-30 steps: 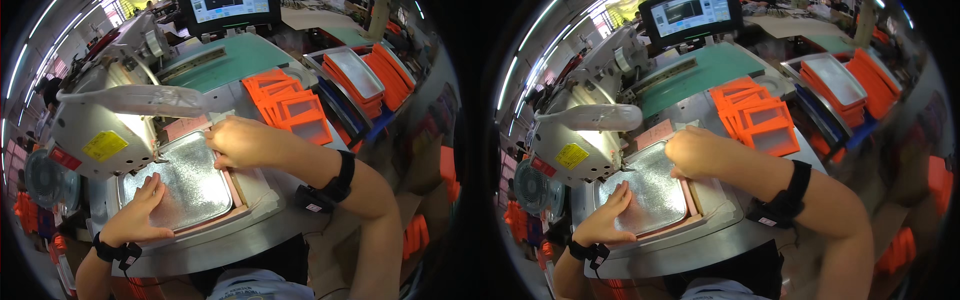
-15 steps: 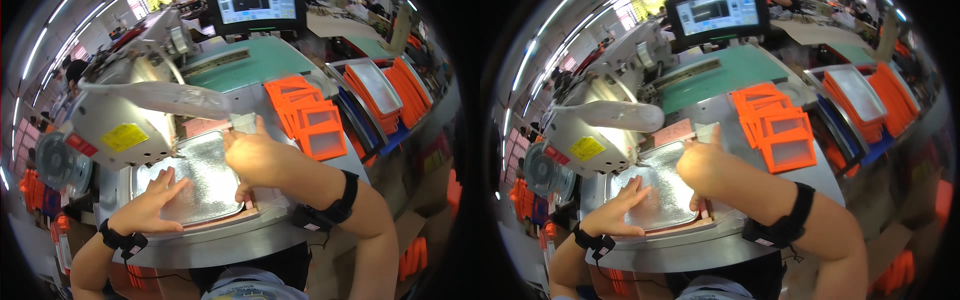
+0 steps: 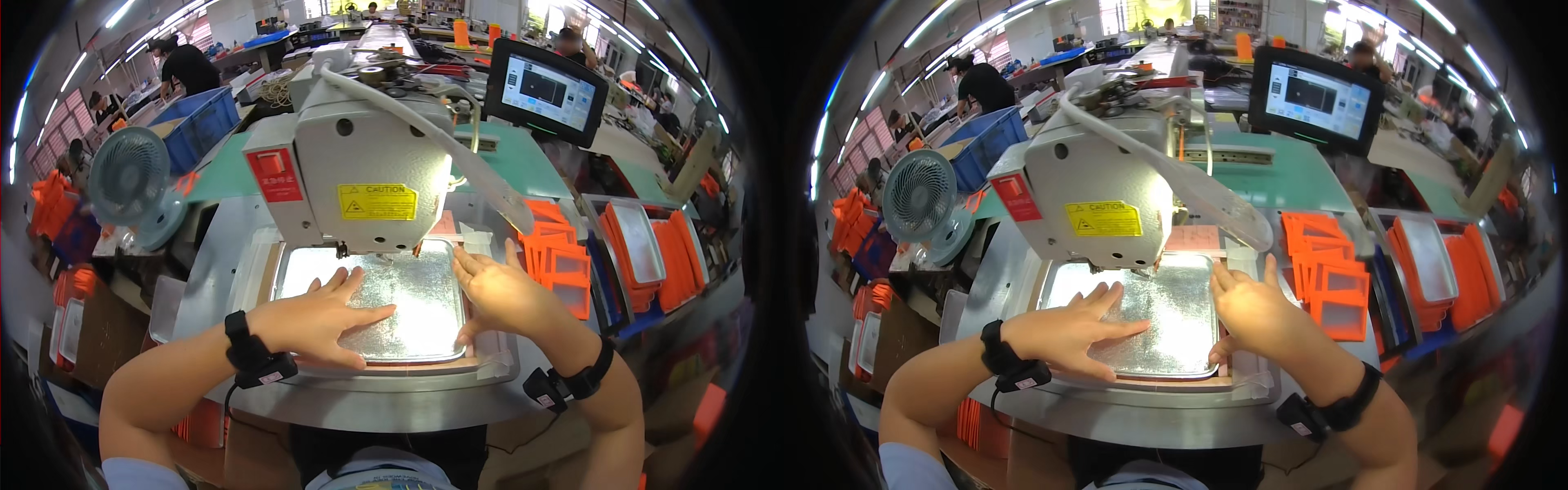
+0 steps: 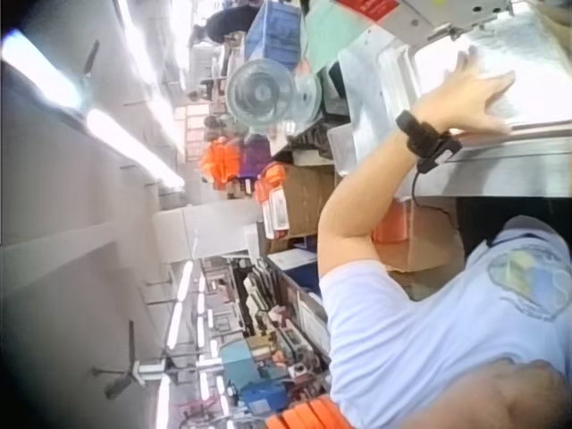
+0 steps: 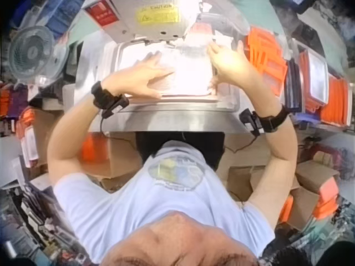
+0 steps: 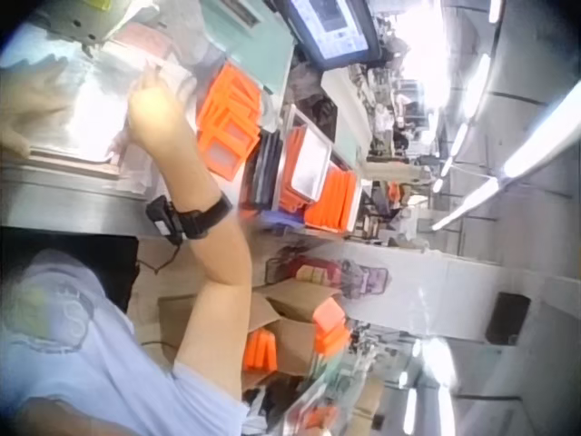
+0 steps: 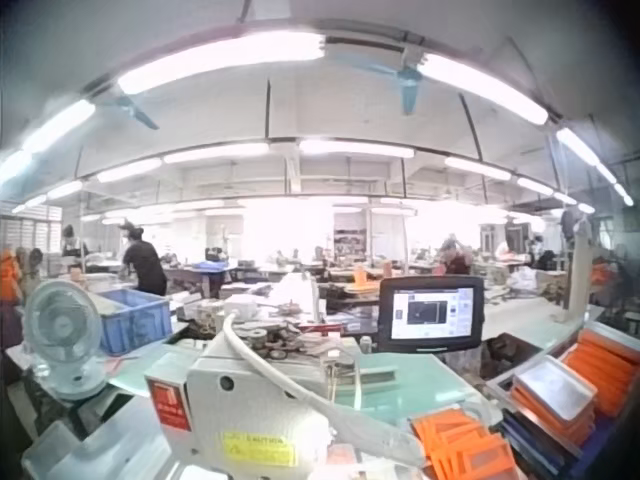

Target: Sewing and assembling orange medical pouches with a white cross logo using an industrial sewing machine in a factory.

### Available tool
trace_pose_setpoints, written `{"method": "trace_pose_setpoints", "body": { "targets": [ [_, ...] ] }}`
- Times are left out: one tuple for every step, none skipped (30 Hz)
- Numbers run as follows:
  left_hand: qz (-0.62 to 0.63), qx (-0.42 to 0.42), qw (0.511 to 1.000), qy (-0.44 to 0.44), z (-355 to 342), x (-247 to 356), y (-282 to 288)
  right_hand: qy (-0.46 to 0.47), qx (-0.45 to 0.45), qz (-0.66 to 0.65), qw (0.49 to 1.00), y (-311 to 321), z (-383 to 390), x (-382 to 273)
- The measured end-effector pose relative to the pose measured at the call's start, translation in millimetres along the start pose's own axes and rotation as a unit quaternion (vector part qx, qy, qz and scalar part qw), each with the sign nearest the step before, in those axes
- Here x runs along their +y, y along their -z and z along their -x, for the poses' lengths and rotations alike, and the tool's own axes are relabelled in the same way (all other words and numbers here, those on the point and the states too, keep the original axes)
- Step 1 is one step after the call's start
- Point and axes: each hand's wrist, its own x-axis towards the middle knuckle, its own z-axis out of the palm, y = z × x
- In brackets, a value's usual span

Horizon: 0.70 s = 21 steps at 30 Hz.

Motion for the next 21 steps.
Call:
{"method": "trace_pose_setpoints", "body": {
  "targets": [
    [-0.006, -0.004, 1.000, 0.000, -1, 0, 0, 0.001, -0.005, -0.001, 1.000, 1, -1, 0],
    [-0.001, -0.005, 1.000, 0.003, -2, 1, -1, 0.001, -0.010, -0.003, 1.000, 2, -1, 1],
    [0.004, -0.006, 1.000, 0.005, -2, 2, -1, 0.004, -0.010, -0.002, 1.000, 1, 0, 3],
    [0.007, -0.008, 1.000, 0.009, -2, 3, 1, 0.007, -0.007, -0.004, 1.000, 0, 1, 4],
    [0.007, -0.009, 1.000, 0.010, -2, 4, 2, 0.010, -0.004, -0.006, 1.000, 1, 1, 5],
    [0.008, -0.010, 1.000, 0.012, -2, 5, 2, 0.006, -0.027, 0.004, 1.000, 5, 1, 5],
    [0.008, -0.013, 1.000, 0.014, -1, 5, 2, 0.002, -0.049, 0.011, 0.999, 9, 0, 4],
    [0.011, -0.012, 1.000, 0.015, -1, 5, 3, -0.002, -0.071, 0.020, 0.997, 11, 0, 5],
    [0.013, -0.012, 1.000, 0.016, 0, 5, 3, -0.003, -0.066, 0.025, 0.998, 10, -2, 6],
    [0.017, -0.013, 1.000, 0.017, 1, 5, 2, -0.003, -0.061, 0.028, 0.998, 6, -1, 5],
    [0.017, -0.013, 1.000, 0.017, 1, 5, 3, -0.003, -0.057, 0.032, 0.998, 3, -1, 5],
    [0.017, -0.013, 1.000, 0.017, 1, 5, 3, -0.001, -0.051, 0.030, 0.998, 2, 0, 6],
    [0.017, -0.014, 1.000, 0.018, 1, 5, 3, 0.002, -0.044, 0.026, 0.999, 1, 1, 6],
    [0.017, -0.014, 1.000, 0.018, 1, 5, 3, 0.005, -0.037, 0.023, 0.999, 0, 1, 6],
    [0.018, -0.014, 1.000, 0.018, 1, 5, 2, 0.007, -0.034, 0.023, 0.999, -1, 1, 6],
    [0.017, -0.015, 1.000, 0.016, 1, 5, 3, 0.008, -0.030, 0.023, 0.999, -1, 2, 6],
    [0.016, -0.014, 1.000, 0.015, 1, 5, 3, 0.009, -0.026, 0.024, 0.999, -1, 2, 6],
    [0.016, -0.014, 1.000, 0.014, 1, 5, 3, 0.009, -0.026, 0.023, 0.999, -1, 3, 6],
    [0.016, -0.013, 1.000, 0.015, 1, 5, 3, 0.011, -0.025, 0.022, 0.999, 0, 2, 6],
    [0.016, -0.016, 1.000, 0.017, 2, 5, 3, 0.012, -0.025, 0.021, 0.999, 0, 2, 6],
    [0.015, -0.018, 1.000, 0.019, 2, 5, 4, 0.014, -0.026, 0.016, 0.999, -1, 0, 5]
  ]
}}
